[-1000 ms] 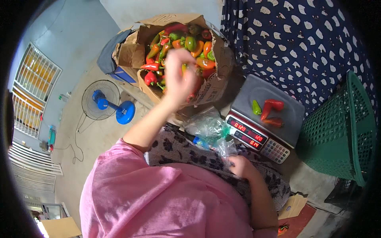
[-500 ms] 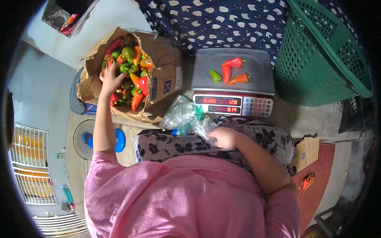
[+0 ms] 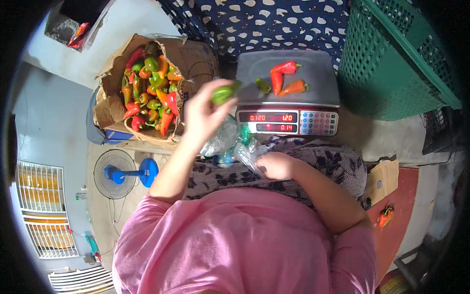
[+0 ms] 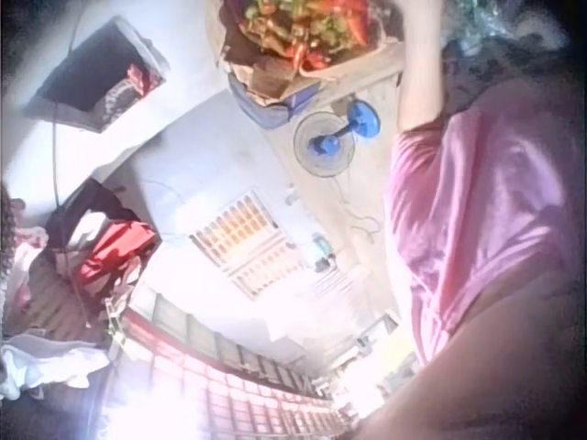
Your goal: The person takes peppers from a cardboard box, weighs them on a digital scale, and puts them into a plastic bag, which they then tie closed.
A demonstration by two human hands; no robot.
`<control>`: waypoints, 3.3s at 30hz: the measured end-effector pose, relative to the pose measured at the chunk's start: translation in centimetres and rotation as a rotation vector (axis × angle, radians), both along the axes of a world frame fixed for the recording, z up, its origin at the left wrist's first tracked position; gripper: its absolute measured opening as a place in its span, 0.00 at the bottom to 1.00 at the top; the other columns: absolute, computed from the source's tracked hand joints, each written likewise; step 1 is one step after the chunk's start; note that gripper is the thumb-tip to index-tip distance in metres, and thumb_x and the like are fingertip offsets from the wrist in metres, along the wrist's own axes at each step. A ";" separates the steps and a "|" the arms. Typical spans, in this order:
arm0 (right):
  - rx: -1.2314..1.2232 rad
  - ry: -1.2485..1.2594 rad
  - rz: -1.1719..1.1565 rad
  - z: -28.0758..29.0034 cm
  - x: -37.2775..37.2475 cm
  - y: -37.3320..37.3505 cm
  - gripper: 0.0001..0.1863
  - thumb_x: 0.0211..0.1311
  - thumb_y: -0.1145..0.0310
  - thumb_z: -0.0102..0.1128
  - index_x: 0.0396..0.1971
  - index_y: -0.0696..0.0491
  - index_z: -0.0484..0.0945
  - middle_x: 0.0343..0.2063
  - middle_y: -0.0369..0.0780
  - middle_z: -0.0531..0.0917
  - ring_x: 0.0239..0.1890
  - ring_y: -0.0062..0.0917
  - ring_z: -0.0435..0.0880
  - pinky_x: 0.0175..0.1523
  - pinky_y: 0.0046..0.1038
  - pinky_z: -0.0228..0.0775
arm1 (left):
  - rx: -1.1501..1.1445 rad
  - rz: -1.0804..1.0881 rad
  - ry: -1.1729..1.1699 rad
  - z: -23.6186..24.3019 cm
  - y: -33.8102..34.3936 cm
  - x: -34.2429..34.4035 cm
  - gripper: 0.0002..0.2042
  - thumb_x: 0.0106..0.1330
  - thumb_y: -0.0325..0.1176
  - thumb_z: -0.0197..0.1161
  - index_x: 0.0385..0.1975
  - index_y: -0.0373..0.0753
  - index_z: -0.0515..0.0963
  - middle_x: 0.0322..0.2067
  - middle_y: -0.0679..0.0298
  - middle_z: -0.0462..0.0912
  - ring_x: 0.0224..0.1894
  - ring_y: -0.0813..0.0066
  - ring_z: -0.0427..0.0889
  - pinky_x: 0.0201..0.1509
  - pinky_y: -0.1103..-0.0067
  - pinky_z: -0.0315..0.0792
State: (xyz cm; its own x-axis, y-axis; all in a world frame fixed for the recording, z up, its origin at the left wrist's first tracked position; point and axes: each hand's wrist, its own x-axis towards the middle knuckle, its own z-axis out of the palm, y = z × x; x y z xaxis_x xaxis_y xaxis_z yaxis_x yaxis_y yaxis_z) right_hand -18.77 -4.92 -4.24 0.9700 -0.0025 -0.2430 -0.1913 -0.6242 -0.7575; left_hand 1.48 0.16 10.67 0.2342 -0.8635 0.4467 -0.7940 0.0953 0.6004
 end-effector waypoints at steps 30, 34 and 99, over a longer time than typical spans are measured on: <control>0.034 0.031 -0.014 1.1 0.2 -0.2 0.15 0.49 0.71 0.57 0.39 0.57 0.79 0.35 0.51 0.82 0.41 0.44 0.82 0.48 0.41 0.72 | -0.075 -0.055 0.238 -7.1 -0.1 -0.5 0.10 0.59 0.21 0.58 0.41 0.34 0.75 0.29 0.64 0.74 0.30 0.73 0.74 0.39 0.78 0.70; 0.051 0.027 -0.012 1.0 0.5 -0.2 0.17 0.49 0.71 0.58 0.41 0.57 0.79 0.36 0.52 0.82 0.41 0.44 0.82 0.48 0.40 0.72 | 0.099 -0.018 0.238 -8.1 -0.9 -0.1 0.14 0.63 0.26 0.60 0.48 0.36 0.72 0.31 0.66 0.77 0.34 0.79 0.76 0.40 0.81 0.71; 0.058 0.026 -0.067 1.1 1.3 -0.8 0.24 0.48 0.77 0.55 0.49 0.51 0.80 0.45 0.46 0.83 0.49 0.35 0.82 0.56 0.32 0.70 | -0.249 -0.086 0.218 0.1 6.2 3.8 0.18 0.60 0.35 0.64 0.47 0.39 0.68 0.38 0.58 0.75 0.43 0.63 0.77 0.49 0.72 0.70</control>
State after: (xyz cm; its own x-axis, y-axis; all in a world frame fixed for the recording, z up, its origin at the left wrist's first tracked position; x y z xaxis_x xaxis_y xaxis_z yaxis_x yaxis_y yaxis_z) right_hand -17.50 -5.67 -3.16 0.9615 -0.0526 -0.2699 -0.2516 -0.5641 -0.7864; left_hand 5.32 6.37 10.80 0.2783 -0.7550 0.5937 -0.6322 0.3213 0.7050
